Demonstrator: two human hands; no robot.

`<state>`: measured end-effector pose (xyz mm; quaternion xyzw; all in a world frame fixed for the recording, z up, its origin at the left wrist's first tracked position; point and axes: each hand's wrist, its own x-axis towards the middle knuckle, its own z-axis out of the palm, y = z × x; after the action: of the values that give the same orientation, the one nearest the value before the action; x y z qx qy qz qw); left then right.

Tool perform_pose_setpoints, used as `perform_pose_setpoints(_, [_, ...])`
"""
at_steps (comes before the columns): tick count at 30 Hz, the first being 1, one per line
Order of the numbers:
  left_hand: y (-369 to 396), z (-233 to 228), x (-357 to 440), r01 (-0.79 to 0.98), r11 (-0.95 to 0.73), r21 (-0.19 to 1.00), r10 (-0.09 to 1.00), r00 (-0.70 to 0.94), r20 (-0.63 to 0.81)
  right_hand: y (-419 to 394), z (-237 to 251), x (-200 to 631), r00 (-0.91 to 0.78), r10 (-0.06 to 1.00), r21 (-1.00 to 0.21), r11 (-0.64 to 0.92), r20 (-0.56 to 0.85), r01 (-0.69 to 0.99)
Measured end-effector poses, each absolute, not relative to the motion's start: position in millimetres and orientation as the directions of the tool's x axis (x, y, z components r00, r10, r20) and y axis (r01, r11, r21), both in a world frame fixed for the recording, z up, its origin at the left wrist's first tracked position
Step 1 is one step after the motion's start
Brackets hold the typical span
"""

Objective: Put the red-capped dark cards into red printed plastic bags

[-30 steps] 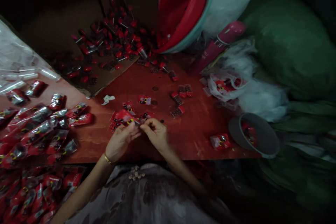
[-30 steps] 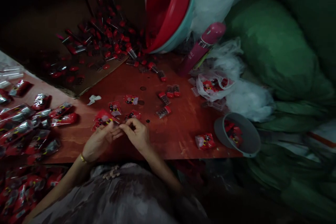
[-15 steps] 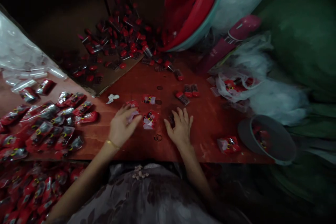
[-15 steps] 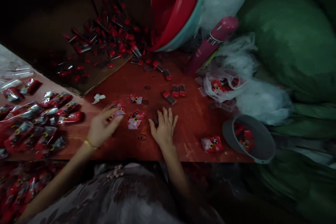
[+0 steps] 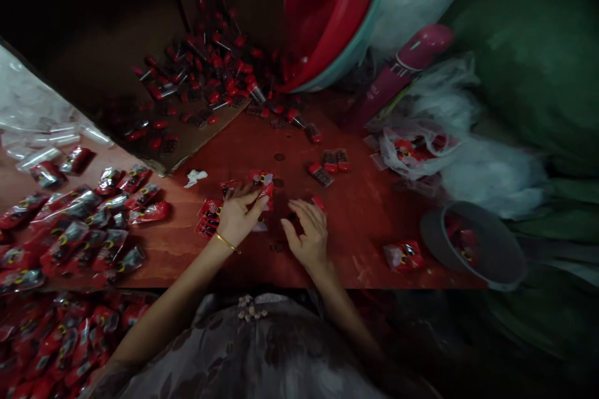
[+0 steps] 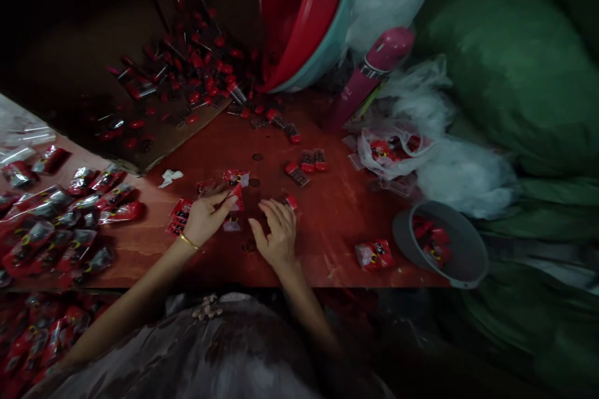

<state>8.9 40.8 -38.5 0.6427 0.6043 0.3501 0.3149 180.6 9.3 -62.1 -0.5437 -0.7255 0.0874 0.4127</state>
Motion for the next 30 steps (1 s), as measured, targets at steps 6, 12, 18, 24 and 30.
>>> perform_pose_setpoints(6, [32,-19,12,-0.024,0.084,0.996,0.996,0.019,-0.083,15,-40,140,-0.053,0.991,-0.977,0.132,0.124,0.168])
perform_pose_setpoints(12, [21,-16,15,-0.349,0.352,0.868,0.933,0.063,-0.354,14,-37,138,-0.031,0.982,-0.945,0.19,0.188,0.267])
perform_pose_setpoints(18, [16,-30,23,-0.299,0.255,0.92,0.957,-0.058,-0.284,8,-44,140,0.002,0.969,-0.893,0.228,0.249,0.387])
perform_pose_setpoints(24, [17,-25,21,-0.453,0.347,0.821,0.911,-0.044,-0.41,11,-43,143,-0.069,0.976,-0.897,0.217,0.207,0.385])
perform_pose_setpoints(30, [23,-16,18,-0.553,0.409,0.726,0.856,-0.042,-0.515,19,-35,165,-0.003,0.988,-0.699,0.111,0.155,0.707])
